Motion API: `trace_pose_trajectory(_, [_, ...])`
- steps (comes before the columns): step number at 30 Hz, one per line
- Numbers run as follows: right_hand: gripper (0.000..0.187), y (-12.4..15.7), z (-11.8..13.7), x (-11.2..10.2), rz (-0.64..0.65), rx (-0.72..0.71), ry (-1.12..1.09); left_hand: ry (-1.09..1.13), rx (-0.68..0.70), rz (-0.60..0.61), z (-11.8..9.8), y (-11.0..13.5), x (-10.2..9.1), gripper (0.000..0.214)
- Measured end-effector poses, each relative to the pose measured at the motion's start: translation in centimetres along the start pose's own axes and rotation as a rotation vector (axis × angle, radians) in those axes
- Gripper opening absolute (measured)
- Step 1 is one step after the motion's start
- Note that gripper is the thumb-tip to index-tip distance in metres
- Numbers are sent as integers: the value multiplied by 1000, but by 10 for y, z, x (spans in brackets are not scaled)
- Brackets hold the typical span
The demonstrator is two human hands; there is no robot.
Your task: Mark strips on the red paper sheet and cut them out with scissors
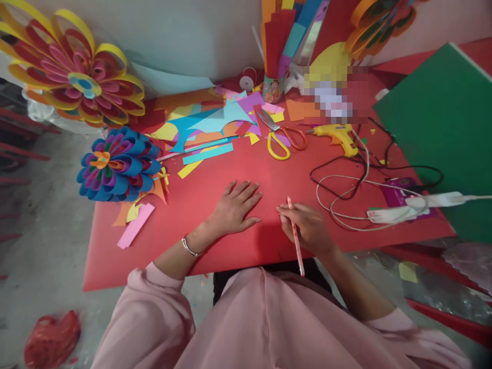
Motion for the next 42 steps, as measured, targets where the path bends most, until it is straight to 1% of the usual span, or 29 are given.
trace_pose_trajectory(8, [26, -2, 2, 1, -48, 9, 12, 37, 29, -45, 2, -2, 5, 75])
trace_pose_trajectory(14, [25, -2, 2, 0, -32, 25, 9, 52, 13, -7, 3, -2, 6, 74])
trace_pose_trajectory(20, [25, -2, 1, 1, -39, 28, 11, 72, 19, -18, 3, -2, 5, 73])
trace_pose_trajectory(25, [26, 0, 0, 2, -5, 73, -19, 94, 0, 7, 2, -3, 1, 72])
trace_pose_trajectory(30, [20, 0, -2, 1, 7, 93, -41, 88, -8, 21, 2, -4, 0, 70])
trace_pose_trajectory(33, [19, -6, -2, 0, 5, 160, -94, 85, -9, 28, 3, -4, 1, 71])
trace_pose_trajectory(35, [21, -14, -4, 2, 1, 224, -102, 92, -4, 28, 4, -4, 1, 71])
trace_pose_trajectory(39, [23, -27, -10, 14, 11, 235, -89, 105, 3, 9, 7, -5, 2, 73])
trace_pose_trajectory(42, [21, -29, -15, 23, 68, 244, -66, 124, -6, 23, 9, -6, 3, 74])
Point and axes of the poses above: each hand's wrist, its own y-axis away from the middle knuckle, its own x-axis out of the palm, z = x × y, the point moved 1 cm from there along -y, towards the middle knuckle, and after that the axes turned 6 degrees about y, right-handed, at the moved point
